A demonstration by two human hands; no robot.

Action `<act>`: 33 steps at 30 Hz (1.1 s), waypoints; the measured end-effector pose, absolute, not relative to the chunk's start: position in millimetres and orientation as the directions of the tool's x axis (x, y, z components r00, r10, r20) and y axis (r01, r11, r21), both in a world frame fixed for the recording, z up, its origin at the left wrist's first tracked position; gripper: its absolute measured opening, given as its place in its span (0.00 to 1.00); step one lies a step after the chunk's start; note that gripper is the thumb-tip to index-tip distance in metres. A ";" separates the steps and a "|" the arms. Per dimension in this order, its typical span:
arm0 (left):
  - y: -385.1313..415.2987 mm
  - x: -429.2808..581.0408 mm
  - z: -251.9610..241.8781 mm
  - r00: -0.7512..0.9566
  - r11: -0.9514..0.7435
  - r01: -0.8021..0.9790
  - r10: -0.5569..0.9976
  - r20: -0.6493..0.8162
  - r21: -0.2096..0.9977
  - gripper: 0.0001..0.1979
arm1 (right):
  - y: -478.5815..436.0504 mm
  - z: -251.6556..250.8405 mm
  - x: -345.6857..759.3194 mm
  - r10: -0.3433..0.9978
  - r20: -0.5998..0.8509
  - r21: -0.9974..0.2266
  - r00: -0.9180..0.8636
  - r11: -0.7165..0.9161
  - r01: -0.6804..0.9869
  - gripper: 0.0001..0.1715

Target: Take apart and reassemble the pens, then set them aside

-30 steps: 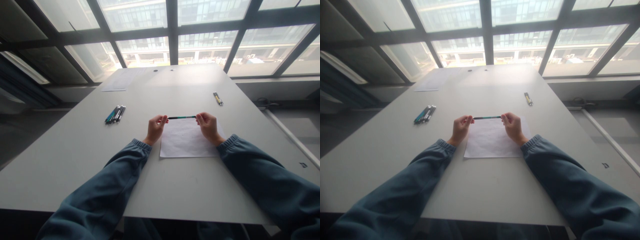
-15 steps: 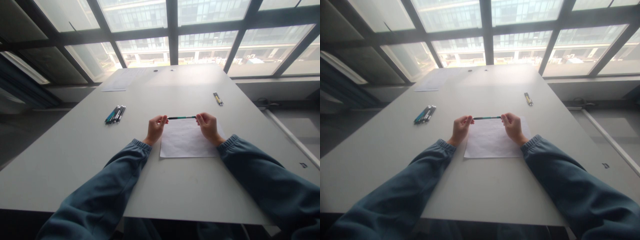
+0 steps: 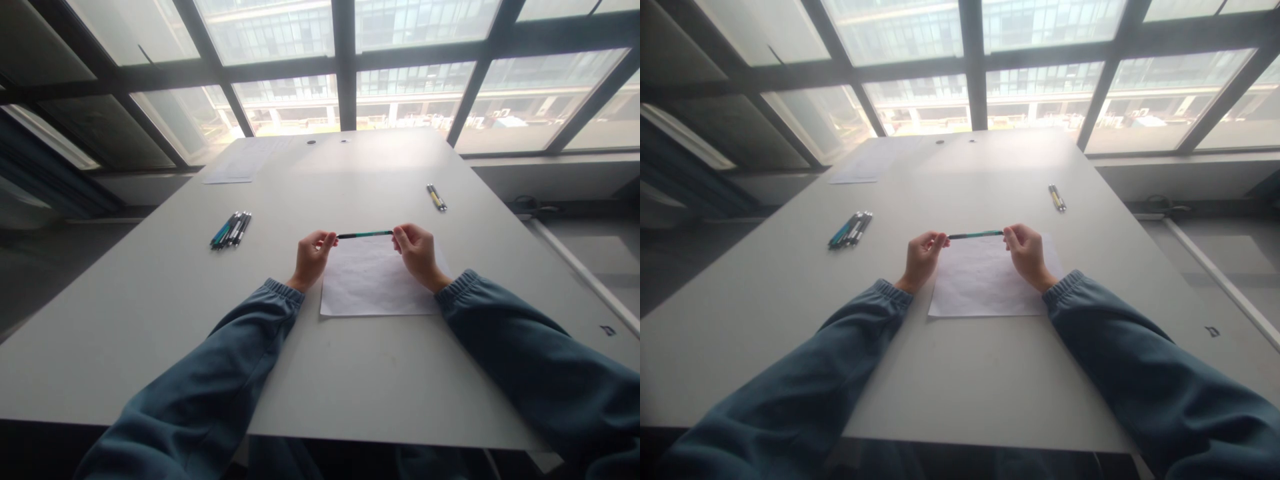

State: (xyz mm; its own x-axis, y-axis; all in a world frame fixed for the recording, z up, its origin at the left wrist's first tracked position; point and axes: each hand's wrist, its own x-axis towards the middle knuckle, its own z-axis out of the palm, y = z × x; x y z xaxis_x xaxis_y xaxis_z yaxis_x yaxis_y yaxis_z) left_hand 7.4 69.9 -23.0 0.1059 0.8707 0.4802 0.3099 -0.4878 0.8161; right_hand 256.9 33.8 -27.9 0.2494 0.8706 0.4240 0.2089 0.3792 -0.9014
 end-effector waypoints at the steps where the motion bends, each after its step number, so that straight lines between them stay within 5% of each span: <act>1: 69.7 7.5 -22.6 0.104 -0.490 0.316 0.869 0.484 0.812 0.22 | 34.4 -28.0 256.0 0.880 0.402 -0.914 0.254 0.370 0.166 0.22; 7: 70.2 6.9 -23.6 0.104 -0.512 0.333 0.855 0.509 0.792 0.19 | 32.9 -21.5 249.8 0.948 0.228 -0.962 0.222 0.254 -0.098 0.18; 17: 71.3 8.3 -23.9 0.171 -0.542 0.262 0.840 0.515 0.798 0.20 | 31.8 -23.6 249.6 0.959 0.169 -0.965 0.229 0.209 -0.161 0.15; 33: 70.6 4.7 -21.9 0.382 -0.683 0.510 0.724 0.574 0.522 0.13 | 30.2 -19.8 248.9 0.992 0.042 -0.939 0.115 0.078 -0.334 0.16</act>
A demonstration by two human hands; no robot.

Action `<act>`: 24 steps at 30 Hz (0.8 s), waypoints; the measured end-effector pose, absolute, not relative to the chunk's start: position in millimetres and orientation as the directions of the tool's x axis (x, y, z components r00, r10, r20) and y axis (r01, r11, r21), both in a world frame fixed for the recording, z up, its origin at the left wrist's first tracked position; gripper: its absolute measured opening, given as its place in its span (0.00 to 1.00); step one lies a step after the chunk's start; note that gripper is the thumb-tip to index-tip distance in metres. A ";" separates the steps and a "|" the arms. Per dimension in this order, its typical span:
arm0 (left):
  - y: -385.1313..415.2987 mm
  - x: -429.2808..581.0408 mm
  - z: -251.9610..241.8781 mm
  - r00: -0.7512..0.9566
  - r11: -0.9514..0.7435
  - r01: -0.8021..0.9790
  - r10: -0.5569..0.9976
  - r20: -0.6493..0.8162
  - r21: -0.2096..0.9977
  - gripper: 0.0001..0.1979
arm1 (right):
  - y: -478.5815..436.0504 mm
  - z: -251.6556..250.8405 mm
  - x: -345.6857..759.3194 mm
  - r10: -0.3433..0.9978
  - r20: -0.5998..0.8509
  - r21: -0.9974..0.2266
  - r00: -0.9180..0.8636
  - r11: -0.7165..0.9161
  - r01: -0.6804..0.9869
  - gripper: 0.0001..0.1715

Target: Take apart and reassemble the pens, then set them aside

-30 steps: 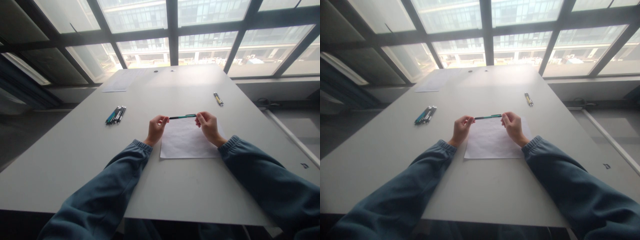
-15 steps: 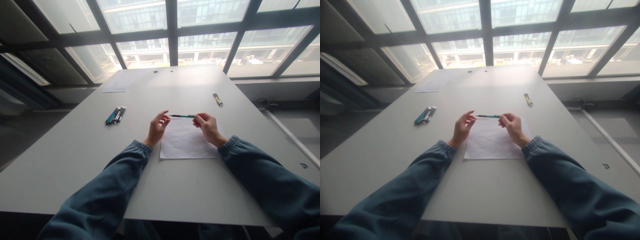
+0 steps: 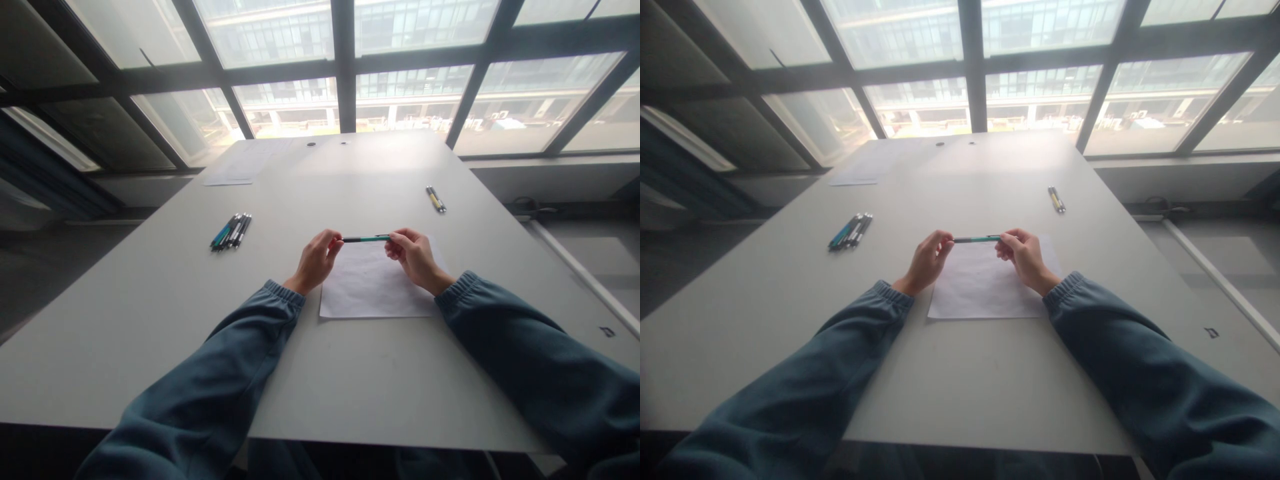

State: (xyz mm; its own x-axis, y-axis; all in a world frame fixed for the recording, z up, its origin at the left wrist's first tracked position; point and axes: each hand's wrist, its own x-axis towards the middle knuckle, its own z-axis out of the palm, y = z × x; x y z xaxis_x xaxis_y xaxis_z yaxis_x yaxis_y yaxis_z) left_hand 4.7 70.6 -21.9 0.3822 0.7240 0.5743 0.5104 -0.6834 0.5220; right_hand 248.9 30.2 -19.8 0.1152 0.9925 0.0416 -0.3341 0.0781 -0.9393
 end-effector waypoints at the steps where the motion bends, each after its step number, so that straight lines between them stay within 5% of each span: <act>1: 70.3 4.8 -21.3 0.395 -0.687 0.513 0.721 0.569 0.514 0.14 | 30.1 -19.9 249.0 0.994 0.037 -0.937 0.107 0.072 -0.341 0.16; 12: 66.0 4.7 -16.5 0.314 -0.652 0.427 0.757 0.574 0.626 0.25 | 27.6 -23.2 247.4 0.997 0.076 -0.942 -0.010 0.069 -0.329 0.20; 24: 65.4 6.6 -19.1 0.281 -0.585 0.370 0.811 0.513 0.722 0.28 | 26.3 -22.5 246.8 0.977 0.206 -0.959 0.059 0.214 -0.187 0.20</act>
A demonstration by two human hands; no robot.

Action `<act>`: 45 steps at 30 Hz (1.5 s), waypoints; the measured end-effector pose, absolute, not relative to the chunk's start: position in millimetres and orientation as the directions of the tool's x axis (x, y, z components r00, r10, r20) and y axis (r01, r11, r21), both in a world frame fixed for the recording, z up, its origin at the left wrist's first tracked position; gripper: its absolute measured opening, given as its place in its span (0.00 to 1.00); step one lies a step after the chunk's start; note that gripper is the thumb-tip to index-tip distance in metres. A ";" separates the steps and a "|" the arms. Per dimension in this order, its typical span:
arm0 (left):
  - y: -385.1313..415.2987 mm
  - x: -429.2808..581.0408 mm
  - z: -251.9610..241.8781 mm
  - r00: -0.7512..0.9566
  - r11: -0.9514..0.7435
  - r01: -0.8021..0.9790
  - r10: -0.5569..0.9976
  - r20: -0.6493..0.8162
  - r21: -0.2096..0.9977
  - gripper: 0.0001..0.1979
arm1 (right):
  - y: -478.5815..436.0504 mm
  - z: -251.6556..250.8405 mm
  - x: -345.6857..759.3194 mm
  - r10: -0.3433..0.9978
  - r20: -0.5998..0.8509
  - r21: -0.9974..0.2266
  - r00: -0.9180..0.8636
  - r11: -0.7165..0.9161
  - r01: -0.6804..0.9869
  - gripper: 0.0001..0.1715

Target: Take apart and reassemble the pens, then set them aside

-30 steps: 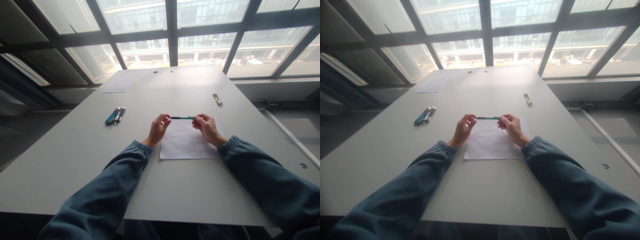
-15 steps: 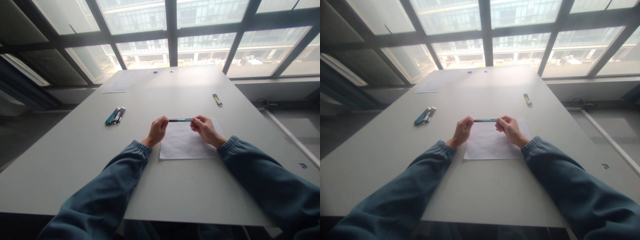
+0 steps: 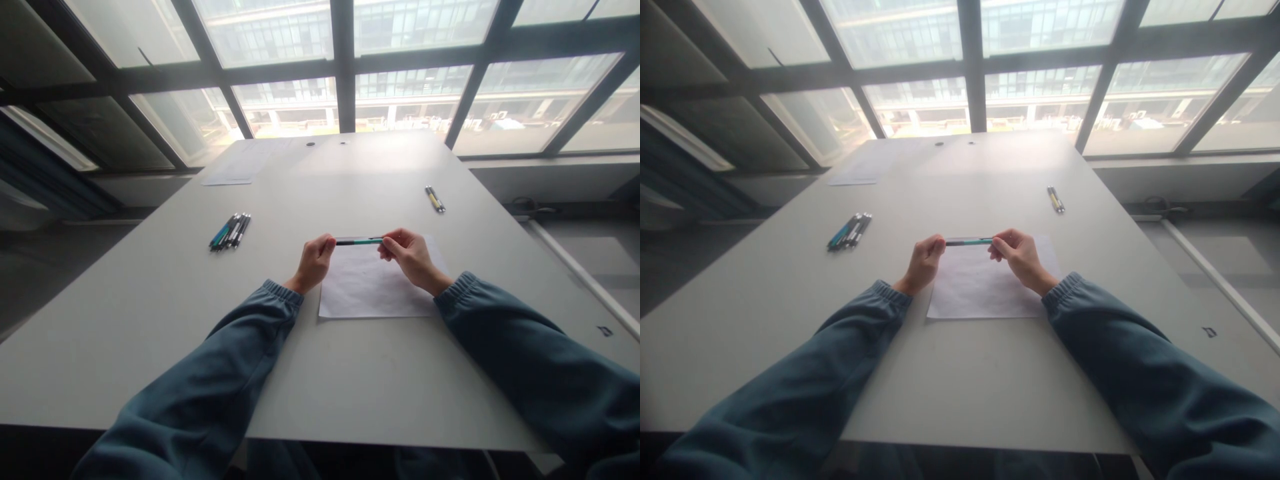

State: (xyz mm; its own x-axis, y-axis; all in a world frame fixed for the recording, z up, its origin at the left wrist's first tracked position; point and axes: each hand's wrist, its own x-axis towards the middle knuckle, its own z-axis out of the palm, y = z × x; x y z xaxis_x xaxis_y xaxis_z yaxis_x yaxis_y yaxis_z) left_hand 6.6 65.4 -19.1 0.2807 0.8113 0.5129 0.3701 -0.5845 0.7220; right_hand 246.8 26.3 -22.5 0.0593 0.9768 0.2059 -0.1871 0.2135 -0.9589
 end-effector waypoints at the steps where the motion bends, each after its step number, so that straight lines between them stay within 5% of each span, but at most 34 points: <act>1: 65.3 6.9 -19.8 0.281 -0.578 0.362 0.816 0.505 0.731 0.27 | 25.9 -22.0 246.6 0.974 0.219 -0.958 0.065 0.227 -0.178 0.20; 12: 66.2 9.5 -25.9 0.228 -0.493 0.285 0.868 0.441 0.822 0.30 | 27.7 -24.7 243.8 0.915 0.389 -0.917 0.107 0.396 -0.049 0.17; 22: 74.6 10.8 -31.6 0.224 -0.455 0.183 0.882 0.414 0.871 0.33 | 25.7 -21.9 241.8 0.921 0.360 -0.928 0.146 0.371 -0.048 0.16; 35: 70.6 9.8 -22.0 0.147 -0.569 0.289 0.821 0.552 0.770 0.12 | 28.8 -26.8 246.9 0.912 0.352 -0.927 0.209 0.371 -0.059 0.16; 45: 72.3 9.9 -24.1 0.147 -0.573 0.322 0.817 0.558 0.754 0.12 | 28.3 -27.8 247.7 0.902 0.373 -0.919 0.217 0.392 -0.050 0.14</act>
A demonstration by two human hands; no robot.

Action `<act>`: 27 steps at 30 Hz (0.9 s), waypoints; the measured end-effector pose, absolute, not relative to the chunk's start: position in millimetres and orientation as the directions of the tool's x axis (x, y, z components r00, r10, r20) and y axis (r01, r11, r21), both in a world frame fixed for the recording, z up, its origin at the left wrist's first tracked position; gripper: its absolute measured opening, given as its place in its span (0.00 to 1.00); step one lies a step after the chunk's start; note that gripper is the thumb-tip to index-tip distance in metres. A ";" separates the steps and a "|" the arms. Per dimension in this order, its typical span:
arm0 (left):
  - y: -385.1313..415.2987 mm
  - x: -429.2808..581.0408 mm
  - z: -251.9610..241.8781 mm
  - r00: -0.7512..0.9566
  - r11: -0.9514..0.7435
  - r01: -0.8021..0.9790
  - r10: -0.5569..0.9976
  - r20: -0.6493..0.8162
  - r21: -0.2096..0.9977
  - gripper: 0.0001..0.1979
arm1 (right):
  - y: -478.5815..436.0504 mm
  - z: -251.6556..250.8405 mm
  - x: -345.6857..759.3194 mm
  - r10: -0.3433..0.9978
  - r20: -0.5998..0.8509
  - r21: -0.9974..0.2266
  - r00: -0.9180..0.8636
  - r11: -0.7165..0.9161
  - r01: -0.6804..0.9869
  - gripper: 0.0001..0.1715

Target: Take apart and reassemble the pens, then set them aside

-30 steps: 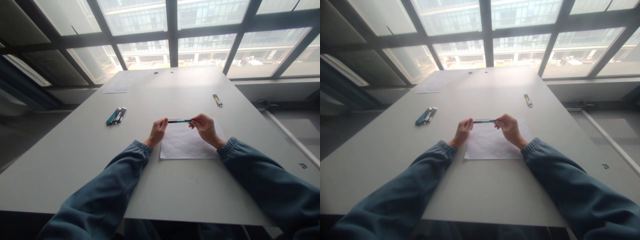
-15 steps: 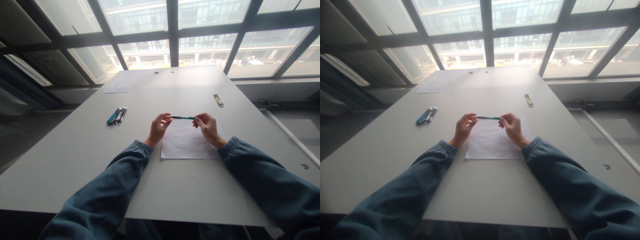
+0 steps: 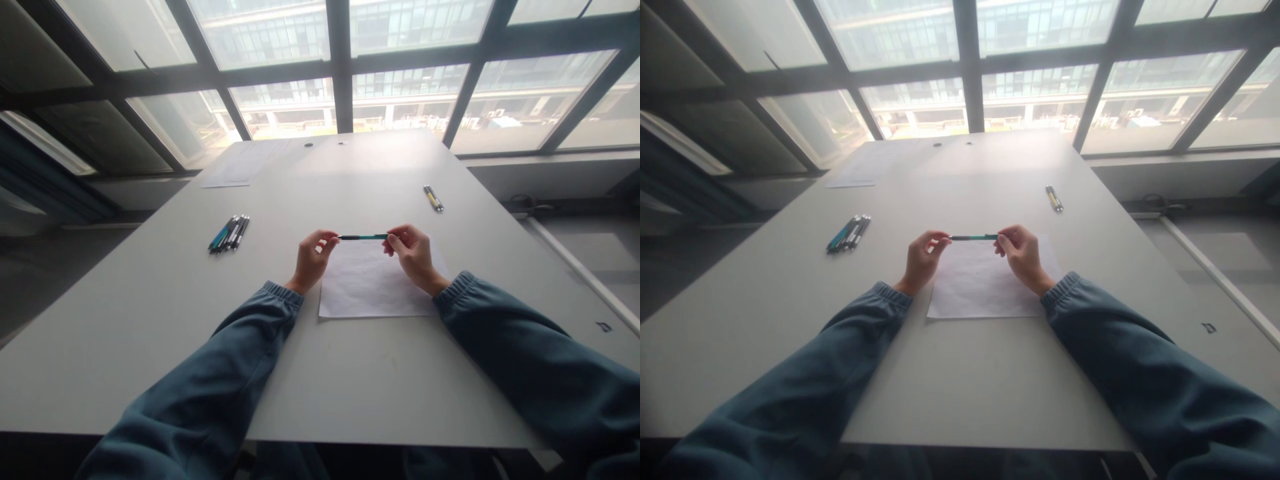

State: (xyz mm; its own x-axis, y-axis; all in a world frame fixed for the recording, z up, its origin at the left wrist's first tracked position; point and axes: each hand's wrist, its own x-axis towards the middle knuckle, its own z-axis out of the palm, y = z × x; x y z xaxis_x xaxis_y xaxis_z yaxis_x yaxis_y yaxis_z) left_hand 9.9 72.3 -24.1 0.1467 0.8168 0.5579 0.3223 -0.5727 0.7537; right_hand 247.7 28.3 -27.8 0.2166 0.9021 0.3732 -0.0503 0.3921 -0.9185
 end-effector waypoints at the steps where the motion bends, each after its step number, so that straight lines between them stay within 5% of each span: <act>1: 71.8 10.0 -23.5 0.152 -0.571 0.323 0.818 0.554 0.754 0.12 | 28.2 -27.6 247.6 0.902 0.374 -0.918 0.217 0.393 -0.052 0.14; 27: 69.8 8.4 -22.6 0.207 -0.645 0.248 0.764 0.611 0.723 0.23 | 27.3 -25.9 250.6 0.882 0.399 -0.905 0.249 0.423 -0.049 0.13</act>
State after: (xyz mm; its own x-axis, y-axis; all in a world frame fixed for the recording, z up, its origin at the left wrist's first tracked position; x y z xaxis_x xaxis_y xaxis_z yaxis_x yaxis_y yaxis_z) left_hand 8.4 69.8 -22.6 0.2072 0.7642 0.6108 0.2478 -0.6449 0.7230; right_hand 250.6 27.3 -25.9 0.2490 0.8825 0.3991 -0.0493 0.4231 -0.9047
